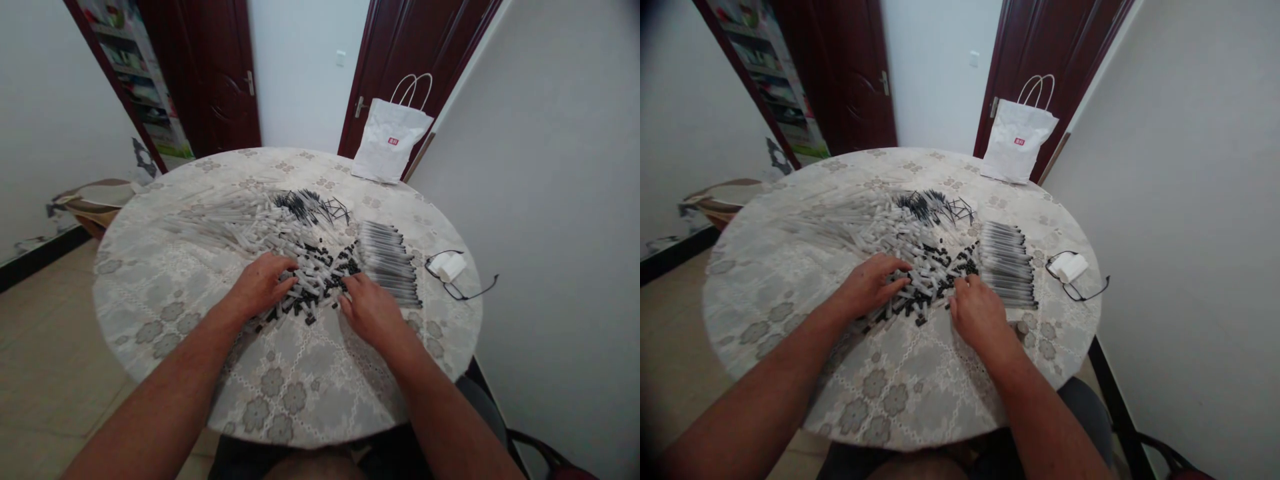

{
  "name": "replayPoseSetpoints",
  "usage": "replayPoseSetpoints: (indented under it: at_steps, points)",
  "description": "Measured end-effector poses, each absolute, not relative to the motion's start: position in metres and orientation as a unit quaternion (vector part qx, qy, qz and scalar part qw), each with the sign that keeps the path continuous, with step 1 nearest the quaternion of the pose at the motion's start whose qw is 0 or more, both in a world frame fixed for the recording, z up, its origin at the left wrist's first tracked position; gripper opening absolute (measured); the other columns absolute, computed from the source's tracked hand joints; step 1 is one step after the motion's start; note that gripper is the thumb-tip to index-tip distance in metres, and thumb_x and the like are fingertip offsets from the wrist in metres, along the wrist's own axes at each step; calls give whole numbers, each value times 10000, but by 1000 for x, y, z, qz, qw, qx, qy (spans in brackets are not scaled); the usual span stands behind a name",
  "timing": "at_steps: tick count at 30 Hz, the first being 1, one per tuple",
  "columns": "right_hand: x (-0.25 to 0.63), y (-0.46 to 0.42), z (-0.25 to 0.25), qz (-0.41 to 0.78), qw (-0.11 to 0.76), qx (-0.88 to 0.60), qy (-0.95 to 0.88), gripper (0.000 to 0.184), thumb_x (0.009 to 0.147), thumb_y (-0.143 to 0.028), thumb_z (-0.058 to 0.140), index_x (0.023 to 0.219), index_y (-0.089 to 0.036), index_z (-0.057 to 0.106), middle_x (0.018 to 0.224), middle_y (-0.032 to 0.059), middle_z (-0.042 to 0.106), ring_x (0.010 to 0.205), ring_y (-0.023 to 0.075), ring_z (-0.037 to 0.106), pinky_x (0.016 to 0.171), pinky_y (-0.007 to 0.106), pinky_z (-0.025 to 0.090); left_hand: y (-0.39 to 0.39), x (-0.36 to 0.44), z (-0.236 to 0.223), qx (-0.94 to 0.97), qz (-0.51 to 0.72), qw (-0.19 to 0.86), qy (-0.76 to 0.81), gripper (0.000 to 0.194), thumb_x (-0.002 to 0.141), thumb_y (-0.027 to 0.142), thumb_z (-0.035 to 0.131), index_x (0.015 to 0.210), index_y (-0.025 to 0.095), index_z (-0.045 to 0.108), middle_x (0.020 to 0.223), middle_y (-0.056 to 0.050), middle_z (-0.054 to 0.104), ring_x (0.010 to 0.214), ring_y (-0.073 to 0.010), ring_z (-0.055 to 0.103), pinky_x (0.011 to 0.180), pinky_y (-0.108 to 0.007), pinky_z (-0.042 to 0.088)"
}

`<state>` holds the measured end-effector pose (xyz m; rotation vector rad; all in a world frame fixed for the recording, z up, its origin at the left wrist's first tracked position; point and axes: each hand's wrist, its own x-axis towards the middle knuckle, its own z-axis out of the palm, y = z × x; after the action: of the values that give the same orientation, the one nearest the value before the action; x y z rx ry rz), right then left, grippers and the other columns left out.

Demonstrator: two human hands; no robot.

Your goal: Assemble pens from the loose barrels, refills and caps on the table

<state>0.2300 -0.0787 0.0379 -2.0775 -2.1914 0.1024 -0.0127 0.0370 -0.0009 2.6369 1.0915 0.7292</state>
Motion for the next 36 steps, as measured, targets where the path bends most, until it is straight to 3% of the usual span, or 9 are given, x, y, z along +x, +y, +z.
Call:
replayPoseSetpoints:
  at_steps: [4, 8, 12, 14, 18, 26, 31, 36]
  points:
    - [202, -76, 17, 2, 51, -729, -683, 323, 984, -307, 530, 1280, -180, 562, 1240, 197, 579, 1026, 296, 628, 776, 360, 508, 30, -10, 9, 914, 252, 108, 300, 359, 917, 405, 643, 1224, 221, 670, 1228, -116, 688, 1158, -285, 600, 1027, -429, 438]
    - [193, -68, 6, 4, 52, -725, -686, 356, 991, -238, 473, 1334, -165, 535, 1240, 204, 572, 1050, 298, 617, 841, 379, 512, 22, -5, 8, 937, 201, 110, 262, 728, 774, 501, 796, 1430, 300, 551, 1494, -129, 527, 1420, -355, 422, 1172, -525, 292]
    - [190, -52, 4, 25, 59, -707, -704, 334, 990, -184, 458, 1305, -146, 563, 1291, 206, 555, 1126, 287, 587, 946, 384, 482, 17, 3, -8, 942, 159, 94, 279, 1044, 619, 591, 874, 1526, 326, 430, 1562, -148, 453, 1471, -423, 330, 1197, -627, 173]
    - [188, -44, 4, 36, 63, -699, -712, 338, 991, -153, 447, 1306, -134, 568, 1297, 205, 557, 1154, 281, 577, 975, 376, 469, 17, 6, -13, 936, 160, 74, 304, 992, 661, 587, 850, 1519, 301, 441, 1553, -161, 461, 1464, -431, 336, 1192, -641, 165]
    - [183, -28, 5, 44, 71, -675, -733, 354, 981, -105, 446, 1310, -137, 574, 1280, 172, 585, 1166, 252, 584, 995, 335, 460, 20, 9, -17, 919, 173, 28, 354, 689, 822, 447, 751, 1444, 249, 529, 1503, -168, 519, 1428, -407, 393, 1180, -630, 208]
    - [175, 1, 6, 59, 94, -629, -770, 300, 968, -105, 474, 1230, -120, 620, 1181, 153, 644, 1097, 239, 619, 961, 313, 467, 34, 3, -16, 893, 225, 13, 389, 550, 815, 324, 738, 1339, 223, 606, 1398, -168, 594, 1331, -372, 489, 1127, -572, 330]
    - [182, 9, 7, 88, 175, -598, -777, 282, 998, -149, 453, 1170, -130, 676, 1147, 130, 701, 1092, 207, 633, 997, 288, 443, 38, -3, -13, 882, 259, 33, 393, 424, 855, 327, 686, 1259, 213, 632, 1282, -155, 639, 1233, -325, 559, 1077, -516, 408]
    - [196, 15, 7, 90, 270, -618, -733, 284, 999, -197, 490, 1181, -165, 706, 1176, 96, 741, 1095, 198, 666, 1013, 284, 448, 39, -4, -11, 865, 294, 45, 404, 260, 917, 225, 566, 1160, 191, 652, 1138, -138, 674, 1139, -292, 600, 1033, -463, 452]
